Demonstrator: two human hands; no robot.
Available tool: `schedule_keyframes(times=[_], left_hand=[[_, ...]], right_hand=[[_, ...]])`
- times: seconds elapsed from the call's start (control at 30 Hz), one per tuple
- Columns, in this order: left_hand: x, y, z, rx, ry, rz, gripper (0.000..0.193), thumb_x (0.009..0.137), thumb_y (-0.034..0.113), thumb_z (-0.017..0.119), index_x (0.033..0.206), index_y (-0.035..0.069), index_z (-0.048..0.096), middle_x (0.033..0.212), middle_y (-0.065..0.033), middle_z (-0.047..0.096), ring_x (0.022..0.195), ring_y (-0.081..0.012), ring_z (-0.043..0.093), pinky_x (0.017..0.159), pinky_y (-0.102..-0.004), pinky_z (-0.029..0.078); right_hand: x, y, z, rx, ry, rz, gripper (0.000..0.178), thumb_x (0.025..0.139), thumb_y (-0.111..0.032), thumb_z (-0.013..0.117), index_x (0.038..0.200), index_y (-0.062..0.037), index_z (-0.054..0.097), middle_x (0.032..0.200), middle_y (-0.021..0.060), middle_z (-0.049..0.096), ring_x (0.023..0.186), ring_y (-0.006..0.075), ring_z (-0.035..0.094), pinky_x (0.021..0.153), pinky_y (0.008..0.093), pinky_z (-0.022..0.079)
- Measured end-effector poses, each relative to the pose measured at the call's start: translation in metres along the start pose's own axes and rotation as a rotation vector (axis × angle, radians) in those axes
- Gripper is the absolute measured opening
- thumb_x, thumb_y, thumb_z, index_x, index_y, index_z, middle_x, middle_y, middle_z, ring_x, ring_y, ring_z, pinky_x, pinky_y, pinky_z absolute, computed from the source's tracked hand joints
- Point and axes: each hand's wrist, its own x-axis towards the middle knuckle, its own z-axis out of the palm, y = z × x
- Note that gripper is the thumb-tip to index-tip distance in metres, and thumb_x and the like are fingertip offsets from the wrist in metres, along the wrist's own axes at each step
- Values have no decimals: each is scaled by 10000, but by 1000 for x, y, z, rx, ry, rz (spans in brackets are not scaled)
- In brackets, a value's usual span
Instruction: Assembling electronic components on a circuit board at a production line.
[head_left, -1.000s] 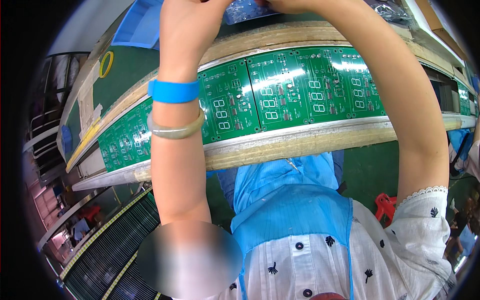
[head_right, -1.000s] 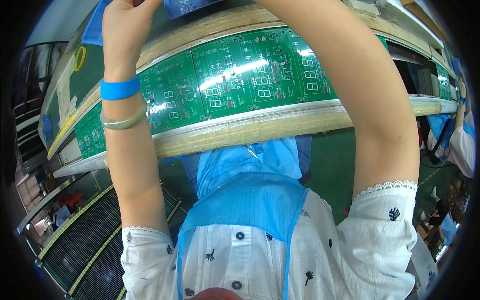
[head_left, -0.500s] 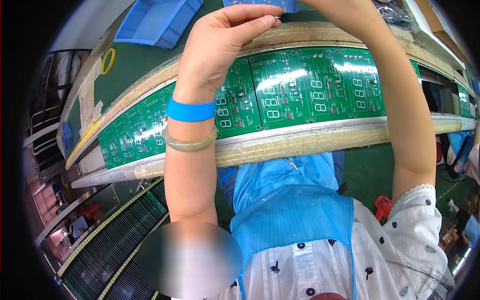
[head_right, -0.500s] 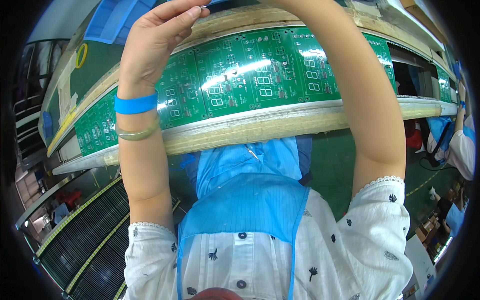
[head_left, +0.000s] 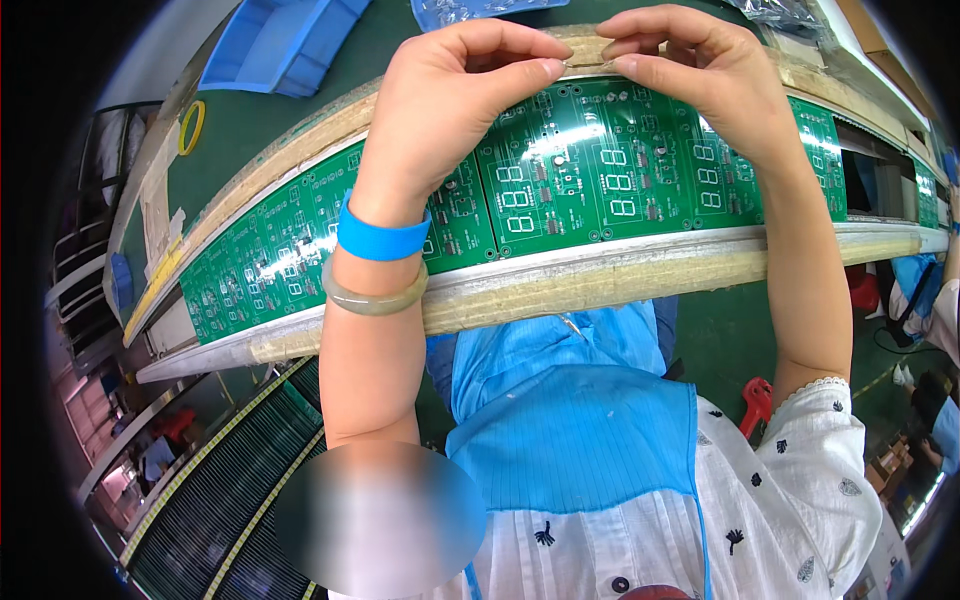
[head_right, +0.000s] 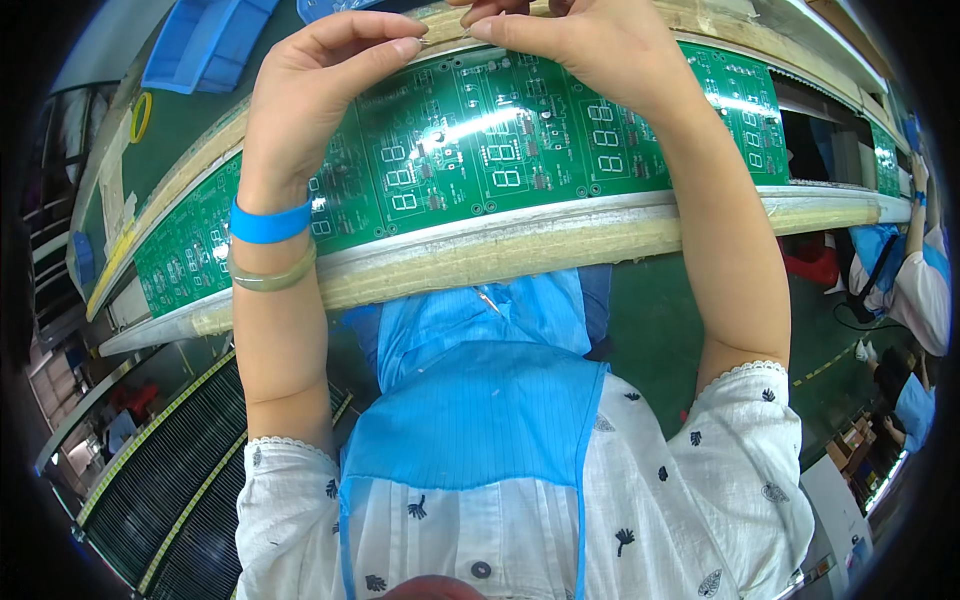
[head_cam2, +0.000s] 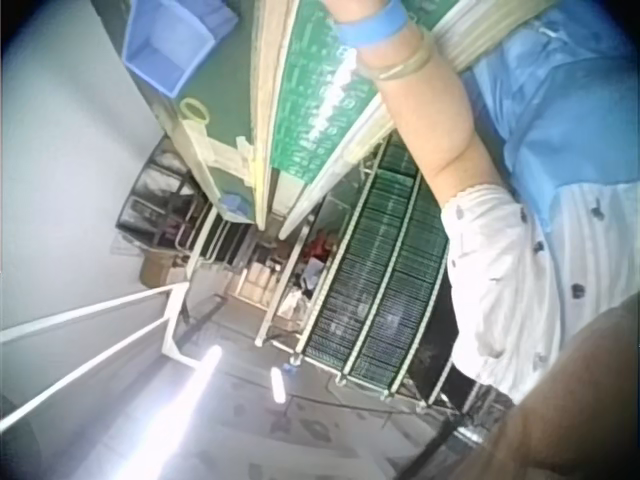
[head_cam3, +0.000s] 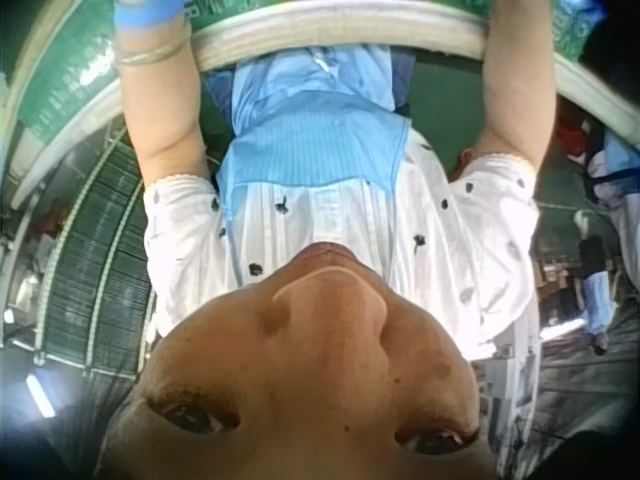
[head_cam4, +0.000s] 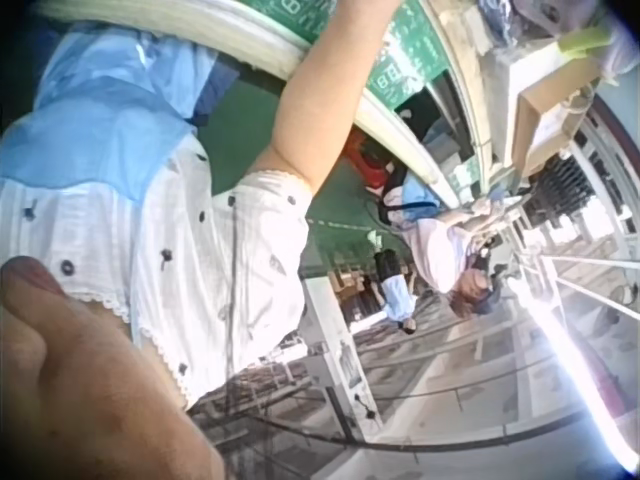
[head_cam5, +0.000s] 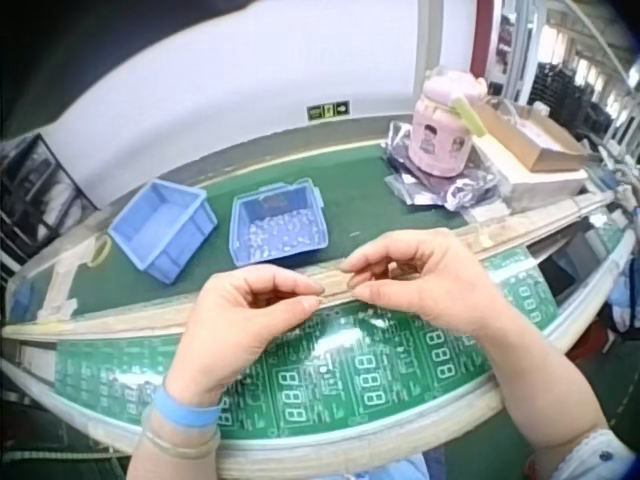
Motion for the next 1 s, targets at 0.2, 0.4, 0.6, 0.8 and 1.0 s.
schedule_keyframes(times=[0.2, 0.4, 0.6, 0.8, 1.0], left_hand=[[0, 5, 5, -91, 24, -227, 127, 912, 82, 726, 997, -12, 737, 909, -75, 742, 853, -116, 680, 775, -244, 531], [-1, -8, 5, 96, 24, 32, 184, 855, 116, 764, 1008, 14, 773, 888, -38, 748, 813, -89, 667, 759, -249, 544], [-5, -5, 8, 153, 39, 31, 178, 859, 110, 740, 1001, 6, 771, 856, -43, 744, 788, -88, 662, 728, -249, 544], [-3, -8, 14, 295, 32, 99, 188, 845, 104, 716, 1007, 22, 765, 827, -68, 738, 749, -98, 662, 718, -261, 546], [-3, -8, 17, 294, 62, 159, 173, 829, 98, 706, 977, 20, 755, 843, -85, 746, 744, -138, 678, 717, -284, 555]], right_hand=[[-5, 0, 3, -80, 18, -5, 256, 864, -17, 751, 1118, 5, 728, 959, 40, 734, 876, 83, 667, 800, 228, 539], [-6, -1, 8, -317, 18, -176, 265, 839, -24, 747, 1104, -25, 737, 951, 62, 744, 861, 108, 677, 805, 248, 539], [4, 10, 14, -348, -19, -709, 333, 761, -40, 732, 1094, -54, 746, 874, 54, 745, 840, 205, 651, 780, 337, 527], [-8, -17, 19, -879, -36, -294, 327, 758, -107, 688, 1082, -91, 734, 852, 4, 728, 889, 232, 590, 857, 381, 435], [-7, -23, 26, -986, -53, -218, 316, 772, -132, 665, 1080, -112, 733, 849, -11, 703, 923, 219, 573, 857, 380, 371]])
